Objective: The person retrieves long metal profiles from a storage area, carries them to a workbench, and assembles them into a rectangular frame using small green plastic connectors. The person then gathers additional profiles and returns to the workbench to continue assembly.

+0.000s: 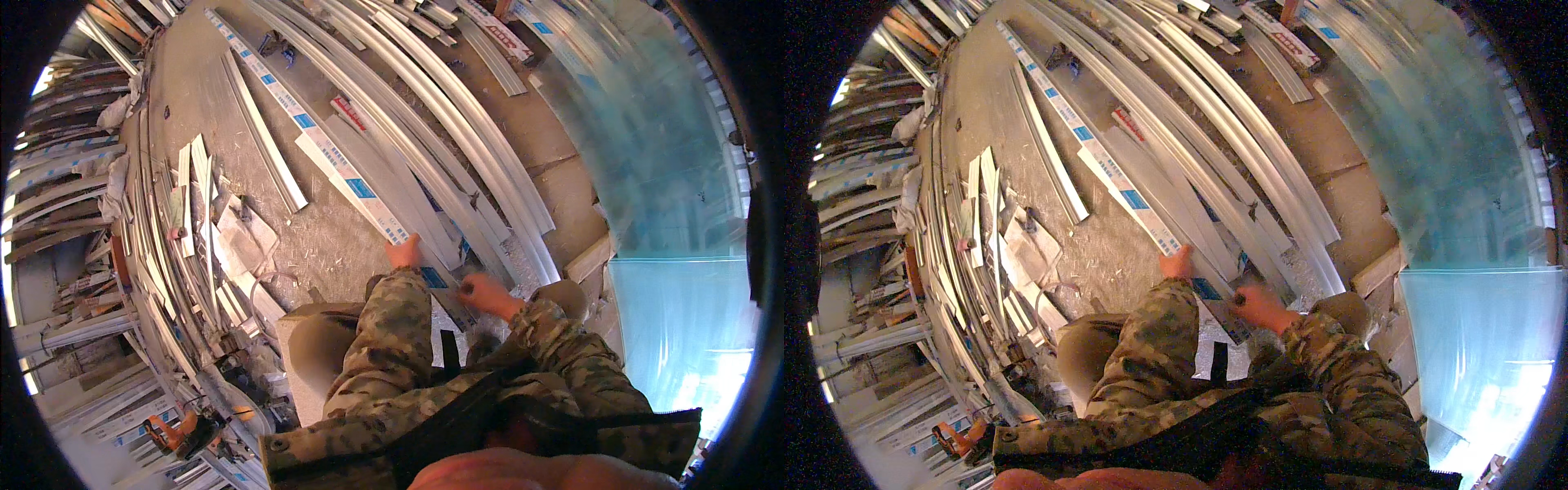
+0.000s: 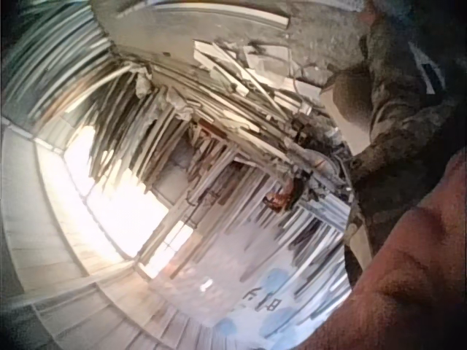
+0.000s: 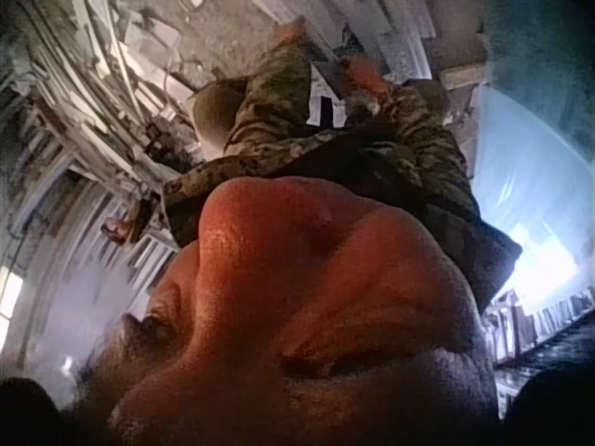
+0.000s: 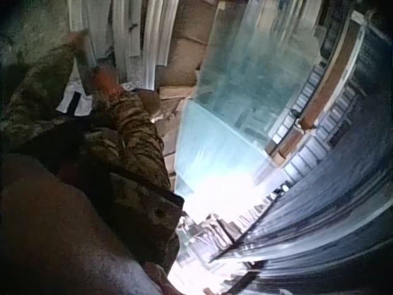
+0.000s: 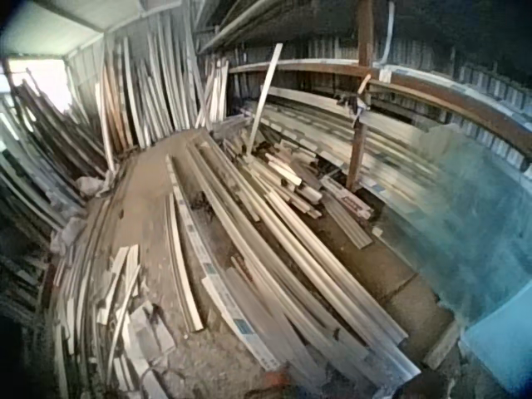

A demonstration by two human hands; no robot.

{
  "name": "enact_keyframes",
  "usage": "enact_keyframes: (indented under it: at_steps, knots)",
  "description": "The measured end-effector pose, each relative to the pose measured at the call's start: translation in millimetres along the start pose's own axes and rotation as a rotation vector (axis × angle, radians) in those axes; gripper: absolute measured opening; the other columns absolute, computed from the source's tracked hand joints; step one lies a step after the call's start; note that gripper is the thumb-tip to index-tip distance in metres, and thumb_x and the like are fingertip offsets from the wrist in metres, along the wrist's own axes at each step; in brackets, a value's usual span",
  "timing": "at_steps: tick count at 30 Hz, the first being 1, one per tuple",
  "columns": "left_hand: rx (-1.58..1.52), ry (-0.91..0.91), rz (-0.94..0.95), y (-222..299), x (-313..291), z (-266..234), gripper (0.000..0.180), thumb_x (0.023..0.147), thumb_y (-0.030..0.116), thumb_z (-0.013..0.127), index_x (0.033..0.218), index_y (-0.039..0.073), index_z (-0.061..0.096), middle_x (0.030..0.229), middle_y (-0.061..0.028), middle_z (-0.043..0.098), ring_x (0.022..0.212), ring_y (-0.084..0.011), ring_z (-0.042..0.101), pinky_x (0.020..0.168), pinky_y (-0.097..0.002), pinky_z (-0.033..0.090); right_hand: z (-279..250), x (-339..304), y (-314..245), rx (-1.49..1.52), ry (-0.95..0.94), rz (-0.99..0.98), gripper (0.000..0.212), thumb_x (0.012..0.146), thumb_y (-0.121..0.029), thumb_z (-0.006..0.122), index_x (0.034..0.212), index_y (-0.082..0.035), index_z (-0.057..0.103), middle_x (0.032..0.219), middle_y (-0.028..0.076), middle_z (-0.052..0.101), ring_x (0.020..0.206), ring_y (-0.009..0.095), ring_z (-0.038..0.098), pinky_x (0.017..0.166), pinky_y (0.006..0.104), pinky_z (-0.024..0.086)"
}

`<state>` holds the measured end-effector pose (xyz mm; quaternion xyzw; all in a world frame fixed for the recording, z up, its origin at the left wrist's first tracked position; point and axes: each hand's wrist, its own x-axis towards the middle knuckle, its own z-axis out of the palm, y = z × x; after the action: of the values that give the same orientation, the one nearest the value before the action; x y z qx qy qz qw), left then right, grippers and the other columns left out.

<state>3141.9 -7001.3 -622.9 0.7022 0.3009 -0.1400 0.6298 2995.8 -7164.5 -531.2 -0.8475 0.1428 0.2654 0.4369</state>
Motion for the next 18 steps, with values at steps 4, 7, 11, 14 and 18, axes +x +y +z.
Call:
enact_keyframes:
  at_steps: [4,7,11,14,18]
  knots:
    - [-0.063,-0.202,-0.163,25,-17,-11,0.053,0.066,0.019,0.072,0.110,-0.003,0.053,0.094,-0.0142,0.063,0.084,-0.0248,0.062,0.074,-0.0368,0.050,-26,29,39,-0.346,0.614,0.014,0.076,0.063,-0.028,0.078,0.125,-0.001,0.043,0.124,0.021,0.048,0.116,0.037,0.046,0.092,0.0453,0.041]
    - [-0.285,-0.260,-0.166,30,-27,-11,0.051,0.070,0.021,0.071,0.113,-0.001,0.054,0.097,-0.0120,0.062,0.084,-0.0242,0.062,0.074,-0.0368,0.051,-15,37,72,-0.442,0.388,0.187,0.085,0.062,-0.027,0.078,0.130,0.000,0.033,0.132,0.019,0.040,0.122,0.037,0.039,0.098,0.0493,0.035]
    - [-0.518,-0.413,-0.216,22,-31,-6,0.050,0.078,0.022,0.066,0.119,-0.001,0.051,0.105,-0.0137,0.061,0.090,-0.0270,0.062,0.080,-0.0396,0.052,1,36,88,-0.477,0.485,0.111,0.081,0.059,-0.027,0.079,0.123,0.001,0.038,0.127,0.020,0.043,0.118,0.038,0.042,0.098,0.0485,0.036]
    - [-0.581,-0.496,-0.267,22,-33,-4,0.049,0.080,0.022,0.063,0.121,-0.002,0.049,0.109,-0.0159,0.060,0.095,-0.0294,0.062,0.084,-0.0412,0.051,-13,25,80,-0.431,0.509,0.131,0.078,0.059,-0.026,0.079,0.121,0.002,0.041,0.125,0.022,0.043,0.115,0.040,0.044,0.096,0.0453,0.039]
    - [-0.643,-0.598,-0.309,38,-43,1,0.049,0.082,0.022,0.061,0.122,-0.002,0.048,0.111,-0.0175,0.060,0.097,-0.0311,0.061,0.087,-0.0421,0.051,-58,-10,51,-0.134,0.336,0.061,0.080,0.062,-0.026,0.077,0.125,0.005,0.039,0.127,0.027,0.044,0.116,0.040,0.047,0.097,0.0410,0.040]
